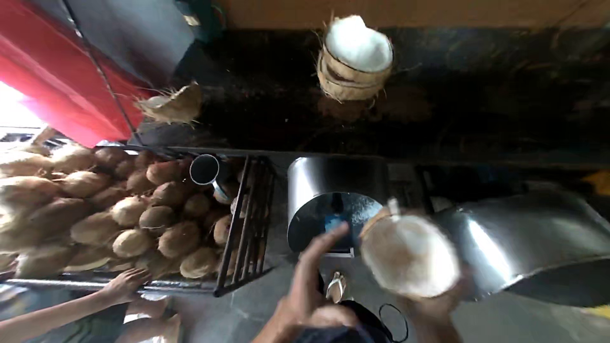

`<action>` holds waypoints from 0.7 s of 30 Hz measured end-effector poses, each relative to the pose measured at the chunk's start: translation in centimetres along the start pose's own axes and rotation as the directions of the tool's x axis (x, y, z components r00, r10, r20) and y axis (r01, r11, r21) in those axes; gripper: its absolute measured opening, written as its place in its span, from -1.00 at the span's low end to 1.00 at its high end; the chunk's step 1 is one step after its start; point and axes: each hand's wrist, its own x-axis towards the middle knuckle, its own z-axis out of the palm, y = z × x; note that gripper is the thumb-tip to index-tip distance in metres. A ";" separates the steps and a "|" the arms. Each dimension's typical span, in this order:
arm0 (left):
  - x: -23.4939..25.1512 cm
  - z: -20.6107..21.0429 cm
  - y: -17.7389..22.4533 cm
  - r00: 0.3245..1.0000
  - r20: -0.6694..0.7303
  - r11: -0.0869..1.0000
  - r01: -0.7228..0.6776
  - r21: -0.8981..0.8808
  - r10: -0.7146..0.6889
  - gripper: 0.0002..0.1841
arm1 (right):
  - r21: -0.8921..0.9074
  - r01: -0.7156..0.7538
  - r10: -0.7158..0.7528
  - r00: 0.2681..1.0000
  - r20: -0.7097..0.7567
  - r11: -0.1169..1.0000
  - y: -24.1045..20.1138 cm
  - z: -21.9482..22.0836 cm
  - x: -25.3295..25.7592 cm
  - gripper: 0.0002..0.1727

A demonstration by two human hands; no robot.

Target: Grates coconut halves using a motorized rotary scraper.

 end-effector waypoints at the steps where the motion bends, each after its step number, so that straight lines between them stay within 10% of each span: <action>1: 3.4 -2.5 1.4 0.993 -0.064 0.991 -0.092 0.093 0.098 -0.23 | -0.036 0.138 -0.136 0.989 0.064 0.990 -2.0 1.1 2.4 -0.39; 4: 11.5 -11.4 4.1 0.907 -0.258 0.825 -0.149 0.545 0.334 -0.41 | -0.218 0.439 -0.400 0.894 0.201 0.871 -7.2 4.0 10.4 -0.36; 6: 15.3 -17.3 4.6 0.899 -0.340 0.583 0.124 0.803 0.277 -0.24 | -0.513 0.636 -0.454 0.772 0.445 0.577 -8.7 5.6 14.7 -0.25; 10: 18.9 -24.1 2.0 0.871 -0.486 0.278 0.484 0.829 -0.070 -0.33 | -0.728 0.680 -0.153 0.731 0.665 0.088 -3.8 11.1 18.5 -0.04; 14: 18.3 -24.6 -0.8 0.881 -0.472 0.308 0.456 0.835 -0.028 -0.62 | -0.674 0.702 -0.014 0.690 0.723 -0.229 2.4 15.9 22.5 -0.16; 17: 16.1 -22.6 0.2 0.911 -0.410 0.415 0.360 0.836 0.036 -0.62 | -0.652 0.736 -0.042 0.657 0.753 -0.182 2.8 16.7 21.0 -0.19; 21: 8.6 -14.9 2.5 0.979 -0.151 0.716 0.007 0.698 0.137 -0.73 | -0.591 0.704 -0.064 0.662 0.746 0.393 2.5 11.7 13.4 -0.05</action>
